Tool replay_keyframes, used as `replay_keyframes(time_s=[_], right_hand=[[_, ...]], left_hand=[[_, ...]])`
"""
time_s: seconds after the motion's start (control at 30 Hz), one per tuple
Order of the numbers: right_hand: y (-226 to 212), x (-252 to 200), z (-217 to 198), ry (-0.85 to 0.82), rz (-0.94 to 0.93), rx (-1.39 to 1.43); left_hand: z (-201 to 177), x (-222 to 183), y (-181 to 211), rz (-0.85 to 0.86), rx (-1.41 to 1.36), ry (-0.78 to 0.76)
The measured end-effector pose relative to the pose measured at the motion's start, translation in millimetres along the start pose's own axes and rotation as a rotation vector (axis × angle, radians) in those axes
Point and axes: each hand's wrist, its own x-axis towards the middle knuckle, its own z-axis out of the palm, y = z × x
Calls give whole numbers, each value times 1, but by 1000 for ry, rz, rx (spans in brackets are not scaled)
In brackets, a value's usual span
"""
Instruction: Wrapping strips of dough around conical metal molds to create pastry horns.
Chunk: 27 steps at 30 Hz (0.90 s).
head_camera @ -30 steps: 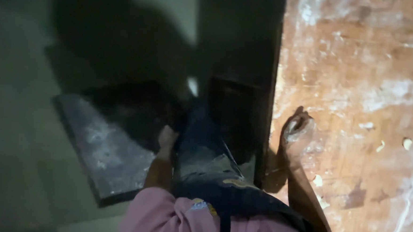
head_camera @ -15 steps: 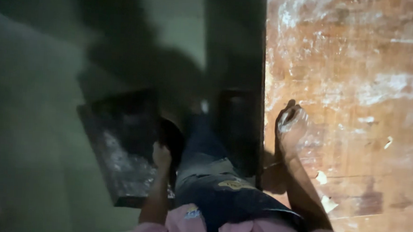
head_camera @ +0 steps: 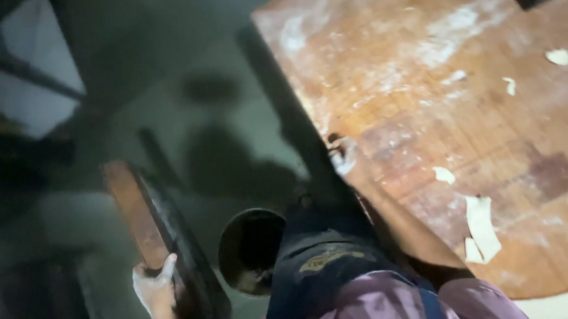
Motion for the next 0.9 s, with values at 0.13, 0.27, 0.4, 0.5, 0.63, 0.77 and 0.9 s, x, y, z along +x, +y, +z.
replay_keyframes(time_s=[0.13, 0.27, 0.4, 0.5, 0.63, 0.77, 0.9], right_hand=[[-65, -20, 5, -153, 260, 200], [-153, 3, -10, -130, 141, 247], [-185, 42, -8, 92, -26, 304], [-172, 71, -14, 251, 299, 468], [-86, 94, -24, 763, 436, 291], [-40, 95, -62, 607, 877, 810], [35, 95, -70, 786, 781, 1041]], left_hand=[[-24, 31, 155, 7, -191, -170], [38, 37, 230, 617, 171, 138], [47, 30, 373, 809, -261, -203], [111, 34, 417, 1102, -359, -188], [140, 40, 490, 1282, -529, -326], [200, 22, 530, 1312, -356, -569], [251, 4, 552, 1277, -211, -737]])
